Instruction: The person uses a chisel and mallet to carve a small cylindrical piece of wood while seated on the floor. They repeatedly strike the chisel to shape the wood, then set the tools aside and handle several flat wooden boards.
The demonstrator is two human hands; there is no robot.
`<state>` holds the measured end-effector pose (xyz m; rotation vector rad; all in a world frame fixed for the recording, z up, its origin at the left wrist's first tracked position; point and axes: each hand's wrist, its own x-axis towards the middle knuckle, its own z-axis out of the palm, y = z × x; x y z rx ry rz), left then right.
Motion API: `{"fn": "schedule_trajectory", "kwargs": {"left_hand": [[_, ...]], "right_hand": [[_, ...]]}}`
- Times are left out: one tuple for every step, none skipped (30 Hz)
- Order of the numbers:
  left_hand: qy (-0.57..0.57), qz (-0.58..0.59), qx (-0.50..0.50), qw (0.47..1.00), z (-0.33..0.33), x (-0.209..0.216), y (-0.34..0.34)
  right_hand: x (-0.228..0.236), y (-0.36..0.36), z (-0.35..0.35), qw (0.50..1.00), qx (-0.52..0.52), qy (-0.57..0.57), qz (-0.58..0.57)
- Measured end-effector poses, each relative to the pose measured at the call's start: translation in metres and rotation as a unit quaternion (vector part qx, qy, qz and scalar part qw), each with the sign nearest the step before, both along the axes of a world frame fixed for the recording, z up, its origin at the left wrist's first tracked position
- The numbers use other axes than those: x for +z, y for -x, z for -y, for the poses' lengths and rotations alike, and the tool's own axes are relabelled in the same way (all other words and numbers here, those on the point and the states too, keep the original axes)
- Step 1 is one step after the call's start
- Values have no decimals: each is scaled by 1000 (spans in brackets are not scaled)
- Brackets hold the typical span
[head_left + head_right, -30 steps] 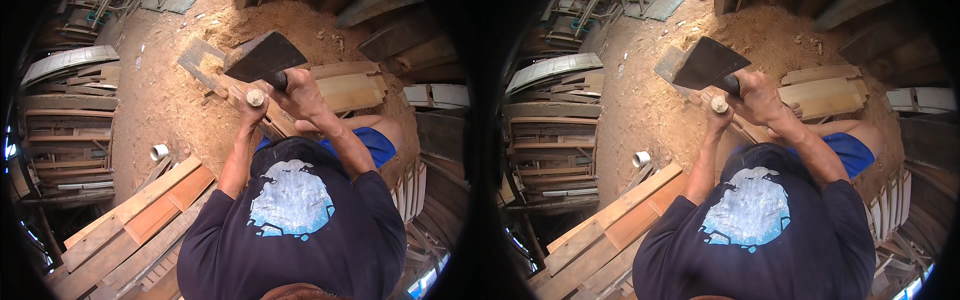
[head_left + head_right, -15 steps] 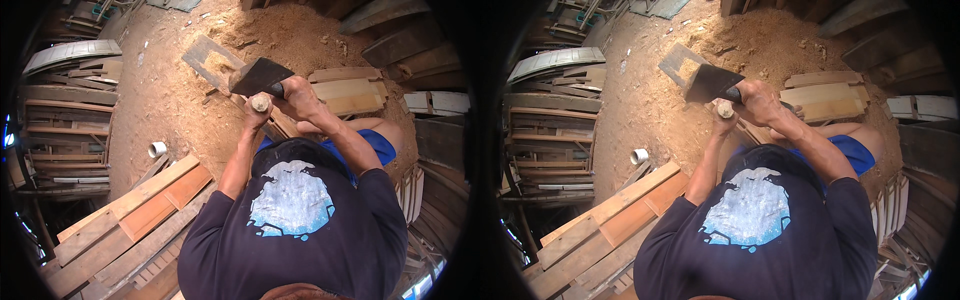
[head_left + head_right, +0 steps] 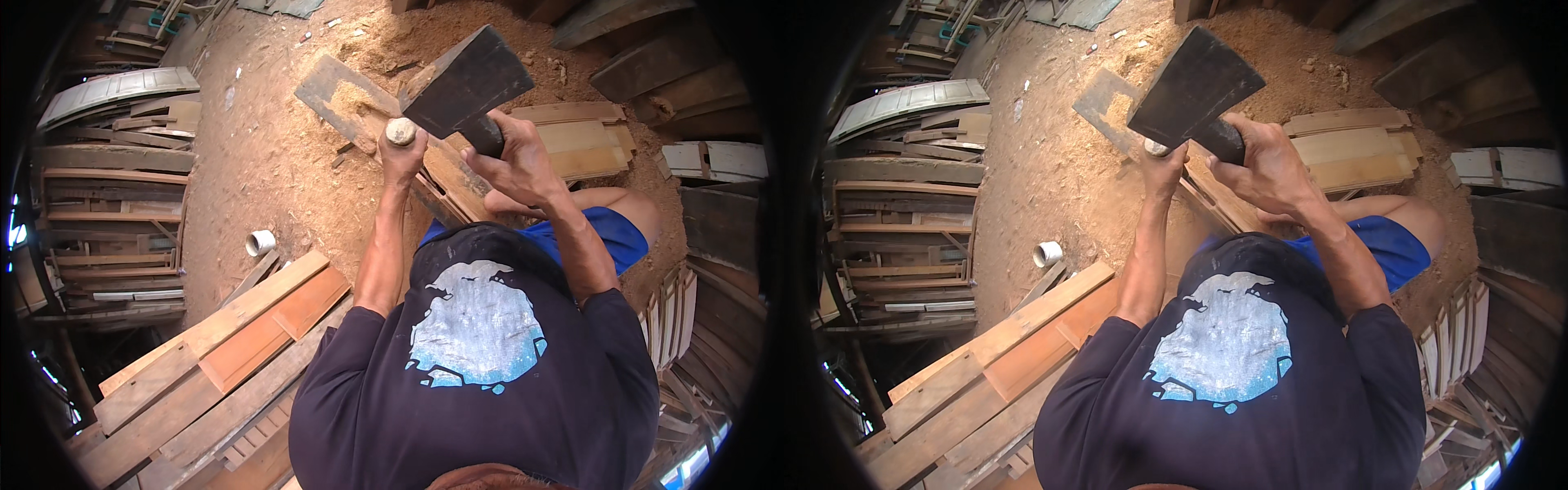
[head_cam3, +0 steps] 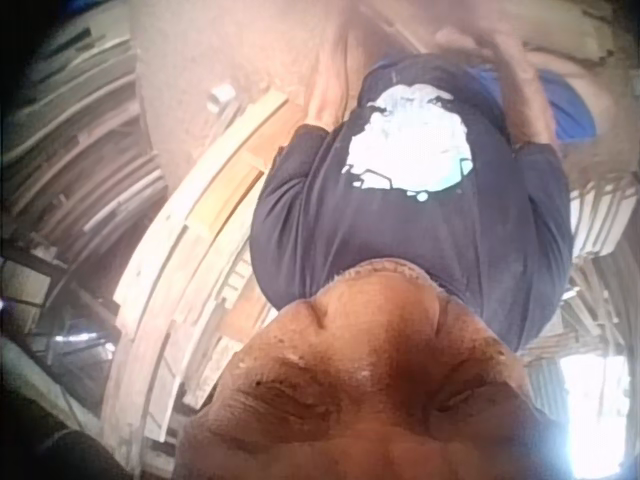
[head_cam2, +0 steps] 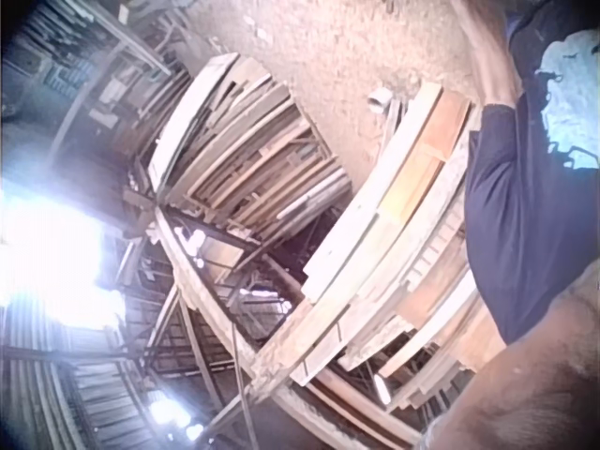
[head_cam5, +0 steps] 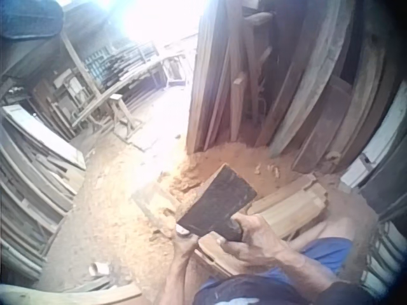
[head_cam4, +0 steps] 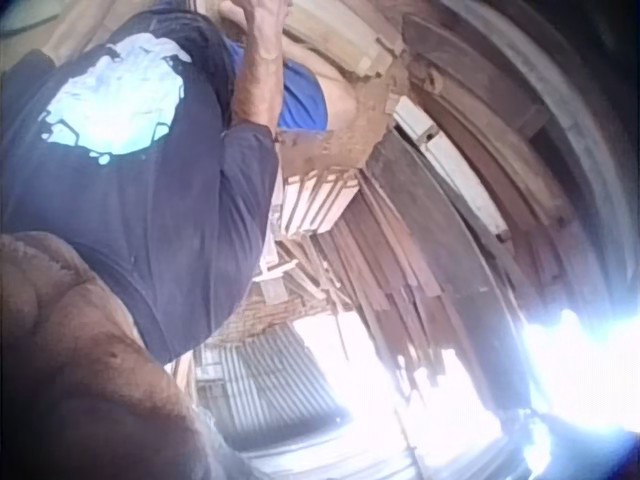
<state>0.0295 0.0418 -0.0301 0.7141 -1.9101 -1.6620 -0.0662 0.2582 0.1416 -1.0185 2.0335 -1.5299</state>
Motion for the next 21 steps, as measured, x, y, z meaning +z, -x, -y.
{"fn": "schedule_trajectory", "kwargs": {"left_hand": [[-22,14,1,1000,-2,2,3],[-16,29,0,999,-4,2,5],[-9,43,-1,999,-5,1,7],[-3,58,-1,998,-4,1,8],[10,90,0,996,-3,-1,8],[5,89,6,996,-4,-3,9],[-1,89,12,996,-6,-5,9],[-6,89,19,996,-7,-6,10],[5,102,24,994,-6,-10,10],[16,116,28,993,-4,-16,9],[27,129,31,991,-4,-15,11],[33,110,17,993,-6,-14,11],[39,91,3,995,-8,-14,11],[46,71,-14,996,-11,-10,12],[54,69,-20,996,-15,-4,13],[63,66,-26,995,-20,2,13],[71,62,-33,995,-25,8,13],[77,41,-19,996,-31,14,14],[116,30,-29,992,-35,17,12],[155,20,-36,987,-38,17,11],[160,25,-9,987,-39,15,9]], "right_hand": [[6,1,-3,1000,-7,2,21],[14,3,-5,999,-15,3,41],[22,3,-8,997,-16,15,74],[24,5,-9,997,-20,36,59],[26,7,-11,997,-26,55,45],[27,9,-14,996,-31,75,31],[27,13,-17,996,-38,78,6],[29,15,-18,995,-42,91,15],[31,17,-18,993,-46,105,25],[34,19,-18,991,-49,118,35],[38,19,-16,988,-54,137,39],[37,19,-14,989,-62,128,34],[33,20,-10,990,-69,119,28],[27,23,-6,990,-78,112,22],[18,24,0,992,-90,76,-33],[1,24,6,994,-76,28,-69],[-19,24,12,992,-63,-21,-105],[-32,22,16,986,-48,-70,-142],[-42,20,16,977,-15,-143,-160],[-46,20,16,960,20,-216,-175],[-49,22,16,937,53,-287,-190]]}}
